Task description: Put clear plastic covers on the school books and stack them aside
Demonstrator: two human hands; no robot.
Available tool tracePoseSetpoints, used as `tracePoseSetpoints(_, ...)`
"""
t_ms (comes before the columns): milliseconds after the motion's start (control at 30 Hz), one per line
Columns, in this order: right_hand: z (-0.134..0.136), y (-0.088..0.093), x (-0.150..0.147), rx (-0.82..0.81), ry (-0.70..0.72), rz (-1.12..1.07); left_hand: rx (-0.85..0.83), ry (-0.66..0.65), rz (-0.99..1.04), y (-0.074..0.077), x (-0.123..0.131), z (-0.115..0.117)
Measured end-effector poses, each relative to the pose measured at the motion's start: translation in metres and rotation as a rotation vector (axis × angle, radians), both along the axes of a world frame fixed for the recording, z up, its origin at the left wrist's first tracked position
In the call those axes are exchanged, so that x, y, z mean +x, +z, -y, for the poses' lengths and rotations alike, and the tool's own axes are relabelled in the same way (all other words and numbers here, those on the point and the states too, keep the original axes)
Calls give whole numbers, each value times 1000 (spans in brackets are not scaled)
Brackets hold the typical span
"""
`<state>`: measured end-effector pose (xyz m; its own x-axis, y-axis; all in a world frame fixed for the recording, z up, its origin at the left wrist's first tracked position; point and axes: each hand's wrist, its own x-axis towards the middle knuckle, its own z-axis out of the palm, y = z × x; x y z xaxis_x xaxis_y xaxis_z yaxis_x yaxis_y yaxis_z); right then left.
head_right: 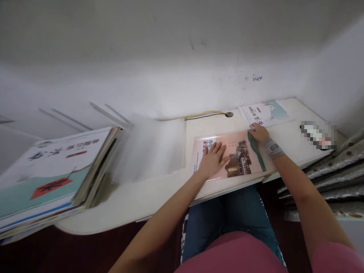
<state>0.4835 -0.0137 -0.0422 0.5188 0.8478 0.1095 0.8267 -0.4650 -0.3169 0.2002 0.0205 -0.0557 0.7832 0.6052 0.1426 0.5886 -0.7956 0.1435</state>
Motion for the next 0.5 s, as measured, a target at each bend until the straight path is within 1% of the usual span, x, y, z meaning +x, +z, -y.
tracePoseSetpoints(67, 1, -6, -4, 14, -49, 3, 14, 133, 76, 5, -7, -10)
tracePoseSetpoints(133, 6, -9, -5, 24, -81, 5, 24, 338, 134, 14, -19, -26)
tracePoseSetpoints(200, 12, -8, -3, 21, -89, -6, -33, 514, 135, 24, -32, -47)
tracePoseSetpoints(233, 14, -7, -1, 19, -87, -15, -86, 567, 122, 28, -38, -58)
tracePoseSetpoints(300, 16, -5, -1, 23, -76, -35, -196, 616, 100, 35, -45, -78)
tracePoseSetpoints(367, 14, -5, -3, 50, -67, -51, -282, 615, 106, 37, -46, -93)
tracePoseSetpoints(500, 9, -8, -14, 151, -84, -79, -378, 619, 206, 34, -41, -110)
